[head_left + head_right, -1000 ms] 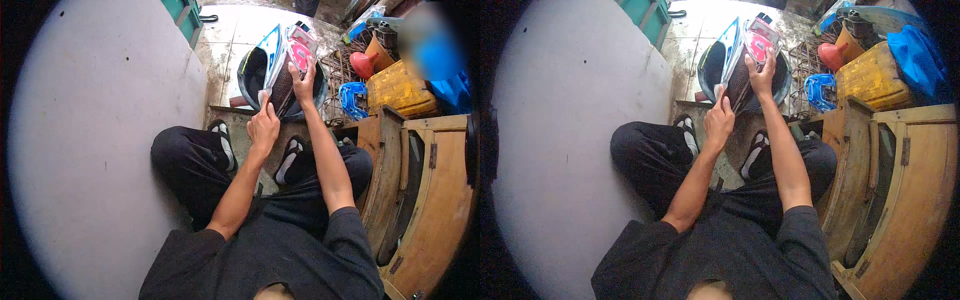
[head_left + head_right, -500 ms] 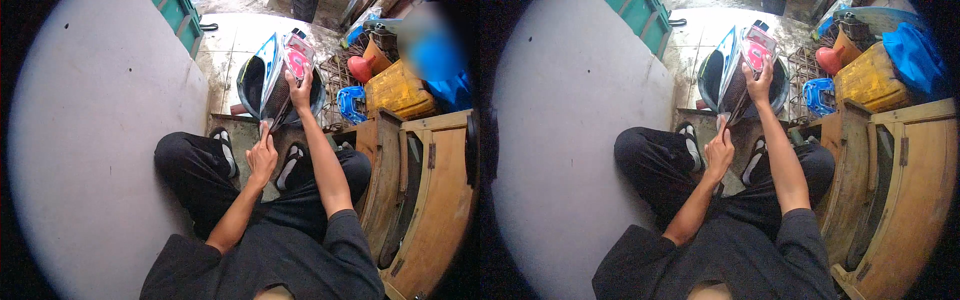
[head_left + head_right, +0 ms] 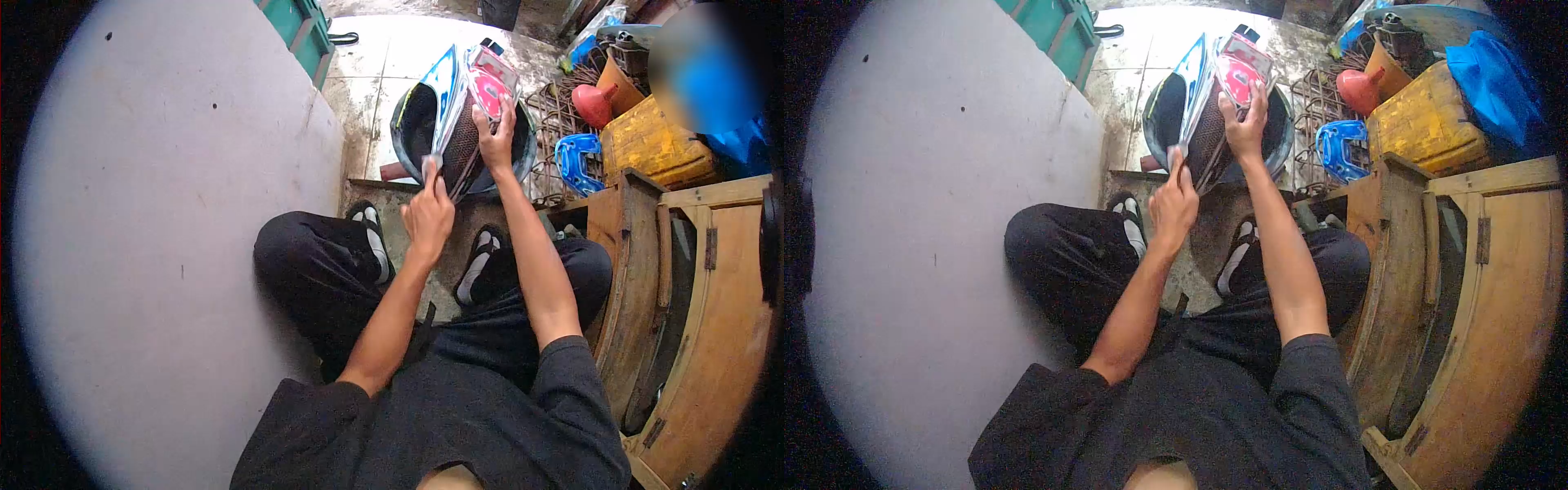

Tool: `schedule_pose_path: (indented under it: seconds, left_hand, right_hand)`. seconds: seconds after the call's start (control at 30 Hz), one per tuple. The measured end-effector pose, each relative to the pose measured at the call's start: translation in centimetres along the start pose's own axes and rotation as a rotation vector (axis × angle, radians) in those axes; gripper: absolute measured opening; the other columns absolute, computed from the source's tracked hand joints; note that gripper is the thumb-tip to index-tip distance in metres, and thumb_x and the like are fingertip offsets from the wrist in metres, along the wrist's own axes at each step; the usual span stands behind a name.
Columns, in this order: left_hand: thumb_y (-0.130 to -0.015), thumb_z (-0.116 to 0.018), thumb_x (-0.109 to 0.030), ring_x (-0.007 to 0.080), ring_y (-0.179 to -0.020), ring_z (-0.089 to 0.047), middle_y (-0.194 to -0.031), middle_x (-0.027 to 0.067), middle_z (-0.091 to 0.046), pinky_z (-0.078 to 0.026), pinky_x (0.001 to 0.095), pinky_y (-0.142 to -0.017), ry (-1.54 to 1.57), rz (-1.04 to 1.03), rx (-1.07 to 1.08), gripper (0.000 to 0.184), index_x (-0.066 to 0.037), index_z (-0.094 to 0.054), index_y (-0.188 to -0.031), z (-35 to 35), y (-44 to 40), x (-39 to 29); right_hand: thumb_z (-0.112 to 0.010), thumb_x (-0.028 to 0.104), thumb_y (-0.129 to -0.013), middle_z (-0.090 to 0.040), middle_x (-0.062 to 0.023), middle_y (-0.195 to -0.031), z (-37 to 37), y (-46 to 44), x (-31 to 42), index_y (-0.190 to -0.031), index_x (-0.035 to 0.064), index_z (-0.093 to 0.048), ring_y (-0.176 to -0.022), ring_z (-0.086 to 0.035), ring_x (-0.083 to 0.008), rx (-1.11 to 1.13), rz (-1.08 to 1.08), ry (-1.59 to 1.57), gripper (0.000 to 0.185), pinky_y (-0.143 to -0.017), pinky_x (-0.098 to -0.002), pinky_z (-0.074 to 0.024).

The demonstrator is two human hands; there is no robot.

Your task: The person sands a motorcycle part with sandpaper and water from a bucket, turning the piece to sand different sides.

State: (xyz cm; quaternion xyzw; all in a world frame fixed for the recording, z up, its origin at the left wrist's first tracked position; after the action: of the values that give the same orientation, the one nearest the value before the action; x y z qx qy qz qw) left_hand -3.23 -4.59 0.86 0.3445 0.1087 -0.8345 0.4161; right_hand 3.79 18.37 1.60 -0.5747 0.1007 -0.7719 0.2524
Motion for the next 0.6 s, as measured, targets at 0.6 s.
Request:
schedule_pose_path:
  seconds: [0.6]
  left_hand:
    - [-0.102,-0.045,-0.034,0.0452,-0.077,-0.067,-0.085,0.0256,-0.069,-0.050,0.0534,-0.071,-0.008,-0.069,0.025,0.049,-0.023,-0.044,-0.150,-0.1,3.7,1.1]
  right_hand:
    - [-0.071,0.047,-0.087,-0.031,-0.0263,-0.154,0.1,0.0,-0.1,-0.146,0.0027,-0.040,-0.144,-0.029,-0.0403,0.021,0.011,-0.020,0.080,-0.119,-0.0474,-0.0221]
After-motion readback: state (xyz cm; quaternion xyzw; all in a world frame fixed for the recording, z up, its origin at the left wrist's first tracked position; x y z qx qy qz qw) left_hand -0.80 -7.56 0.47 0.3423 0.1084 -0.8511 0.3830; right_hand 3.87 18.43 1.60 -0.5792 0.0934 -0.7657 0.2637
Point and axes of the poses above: each hand's wrist, its own y-axis away from the middle knuckle, its own z-axis out of the back of the hand, x = y × z, the point moved 10 cm from there along -y, towards the middle knuckle
